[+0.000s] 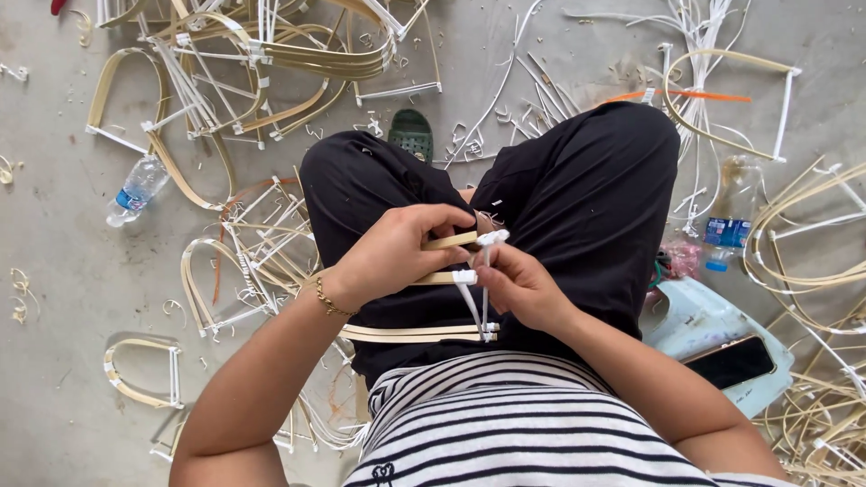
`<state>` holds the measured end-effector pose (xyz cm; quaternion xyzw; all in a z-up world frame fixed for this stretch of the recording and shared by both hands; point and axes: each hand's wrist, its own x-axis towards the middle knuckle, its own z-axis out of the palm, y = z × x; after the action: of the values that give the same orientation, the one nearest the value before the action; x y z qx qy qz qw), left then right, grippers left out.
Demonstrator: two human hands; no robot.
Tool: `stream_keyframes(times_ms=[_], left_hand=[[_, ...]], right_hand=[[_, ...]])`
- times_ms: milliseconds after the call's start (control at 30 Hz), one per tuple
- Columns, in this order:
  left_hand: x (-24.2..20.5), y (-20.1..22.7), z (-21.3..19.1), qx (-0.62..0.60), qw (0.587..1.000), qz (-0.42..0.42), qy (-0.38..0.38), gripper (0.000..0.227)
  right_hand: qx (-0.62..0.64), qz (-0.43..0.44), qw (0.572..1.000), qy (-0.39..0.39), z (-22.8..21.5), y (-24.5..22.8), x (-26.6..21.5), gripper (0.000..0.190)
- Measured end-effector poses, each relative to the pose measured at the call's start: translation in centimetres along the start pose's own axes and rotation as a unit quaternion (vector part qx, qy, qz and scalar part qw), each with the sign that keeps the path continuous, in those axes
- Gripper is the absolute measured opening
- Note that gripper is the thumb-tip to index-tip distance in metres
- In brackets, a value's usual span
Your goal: Assembling and securing curved bamboo or wood frame components using white plastic strips and zip ties.
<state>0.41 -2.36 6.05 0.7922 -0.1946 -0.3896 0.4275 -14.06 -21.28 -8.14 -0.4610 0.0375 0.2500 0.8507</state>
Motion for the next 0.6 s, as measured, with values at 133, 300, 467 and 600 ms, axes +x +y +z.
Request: stream_keyframes(times_ms=[133, 300, 467, 600], left_hand=[[0.6, 0.2, 0.6, 0.043, 0.999, -0.024, -0.002, 0.028], [1.1, 0.6, 0.9, 0.051, 0.997, 0.046, -0.026, 0.027], [1.5, 0.5, 1.1, 0.069, 0.996, 0.023, -0.054, 0.024], [2.0, 0.5, 1.0, 0.074, 0.991, -0.016, -0.107, 0.022]], right_hand=[[-0.014, 0.035, 0.999, 0.016, 0.9, -1.6, -0.1, 0.017], [-0.064, -0.046, 0.997, 0.028, 1.5, -3.1, -0.1, 0.021], [-0.043, -0.092, 0.993, 0.059, 0.3, -4.3, -0.2, 0.021], [-0.189, -0.173, 0.964, 0.07, -0.6, -6.2, -0.3, 0.008]])
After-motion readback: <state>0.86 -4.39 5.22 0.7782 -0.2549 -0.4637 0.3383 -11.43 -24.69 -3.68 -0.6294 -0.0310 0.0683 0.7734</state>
